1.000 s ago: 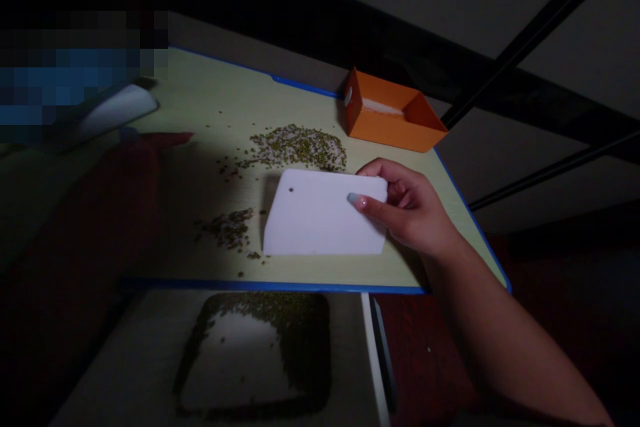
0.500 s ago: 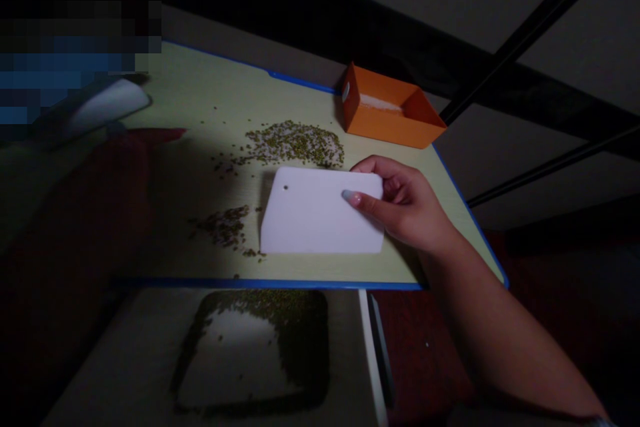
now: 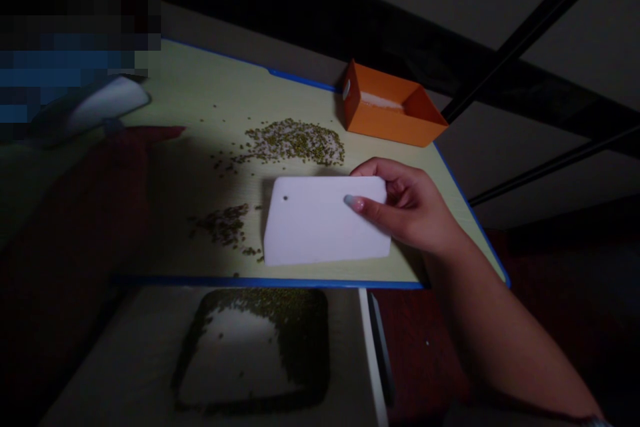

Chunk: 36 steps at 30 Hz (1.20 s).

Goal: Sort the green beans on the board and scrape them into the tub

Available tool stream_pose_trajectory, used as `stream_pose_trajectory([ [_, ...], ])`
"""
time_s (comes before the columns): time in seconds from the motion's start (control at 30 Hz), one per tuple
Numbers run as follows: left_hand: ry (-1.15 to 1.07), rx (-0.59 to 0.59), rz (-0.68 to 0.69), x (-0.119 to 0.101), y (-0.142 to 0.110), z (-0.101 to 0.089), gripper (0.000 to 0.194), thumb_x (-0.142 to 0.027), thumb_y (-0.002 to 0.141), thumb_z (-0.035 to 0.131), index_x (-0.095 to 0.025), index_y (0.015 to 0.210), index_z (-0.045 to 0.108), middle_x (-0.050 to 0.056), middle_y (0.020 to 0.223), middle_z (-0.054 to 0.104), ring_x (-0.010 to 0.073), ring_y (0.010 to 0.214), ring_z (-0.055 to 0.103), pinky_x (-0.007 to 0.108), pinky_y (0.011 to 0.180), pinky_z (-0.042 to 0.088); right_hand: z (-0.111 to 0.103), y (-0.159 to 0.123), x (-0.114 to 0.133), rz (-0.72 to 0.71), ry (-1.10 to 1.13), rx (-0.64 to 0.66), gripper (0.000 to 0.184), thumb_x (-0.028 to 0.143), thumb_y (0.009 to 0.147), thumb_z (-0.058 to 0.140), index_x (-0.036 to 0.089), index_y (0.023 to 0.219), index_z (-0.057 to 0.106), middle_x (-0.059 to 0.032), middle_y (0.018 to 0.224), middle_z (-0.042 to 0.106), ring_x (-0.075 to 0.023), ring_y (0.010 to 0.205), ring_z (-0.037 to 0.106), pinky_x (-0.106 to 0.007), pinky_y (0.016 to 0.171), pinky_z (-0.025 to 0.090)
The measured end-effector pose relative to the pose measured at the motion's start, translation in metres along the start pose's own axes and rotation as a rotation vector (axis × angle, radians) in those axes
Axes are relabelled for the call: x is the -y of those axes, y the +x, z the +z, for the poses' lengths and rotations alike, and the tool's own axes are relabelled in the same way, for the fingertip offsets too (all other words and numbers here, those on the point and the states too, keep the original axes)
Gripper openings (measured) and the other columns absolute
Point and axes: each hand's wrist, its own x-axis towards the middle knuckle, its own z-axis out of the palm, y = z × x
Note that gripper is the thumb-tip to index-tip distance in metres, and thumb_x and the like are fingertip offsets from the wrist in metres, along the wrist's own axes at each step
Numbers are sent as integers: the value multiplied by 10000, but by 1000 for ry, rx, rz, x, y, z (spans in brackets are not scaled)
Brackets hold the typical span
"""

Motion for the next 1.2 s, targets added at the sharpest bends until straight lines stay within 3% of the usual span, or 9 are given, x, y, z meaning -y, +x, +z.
stream_pose_trajectory([
  [0.23,-62,6,-44,1,1,0,638,-557,1042,221,-186,1347,641,121,1380,660,226,1289,610,427,1171,443,0,2,-2,-12,4,-30,333,480,719,917,257,798,683,7,642,599,-117,494,499,-242,377,355],
  [0.5,-62,-20,-41,2,-1,2,638,-536,1047,225,-158,1339,648,136,1379,659,211,1278,614,391,1171,441,4,5,-5,-2,29,-51,366,490,701,927,255,821,674,9,658,601,-121,510,513,-242,395,387],
  [0.63,-8,-10,42,4,-1,2,586,-451,1049,240,-148,1367,628,148,1361,658,216,1280,607,393,1176,432,6,6,-7,-2,29,-34,375,496,706,922,247,832,672,12,662,601,-119,517,510,-238,403,383],
  [0.77,-41,5,-63,1,0,1,583,-485,1047,259,-171,1363,635,138,1365,656,228,1250,616,421,1152,460,5,4,-6,-7,9,0,347,487,738,903,246,831,671,15,668,591,-113,521,492,-236,408,366],
  [0.97,-85,12,-94,-3,2,-1,639,-568,1043,230,-181,1317,659,122,1334,662,220,1262,609,424,1188,433,4,2,-5,-9,-8,20,343,473,743,905,234,824,672,30,634,558,-99,511,471,-218,401,352],
  [1.2,70,118,-67,13,4,-4,716,-614,1033,183,-176,1442,576,125,1393,623,300,1356,534,613,1263,288,6,1,-5,-20,-5,64,349,456,756,894,212,835,658,38,640,568,-87,516,487,-198,412,377],
])
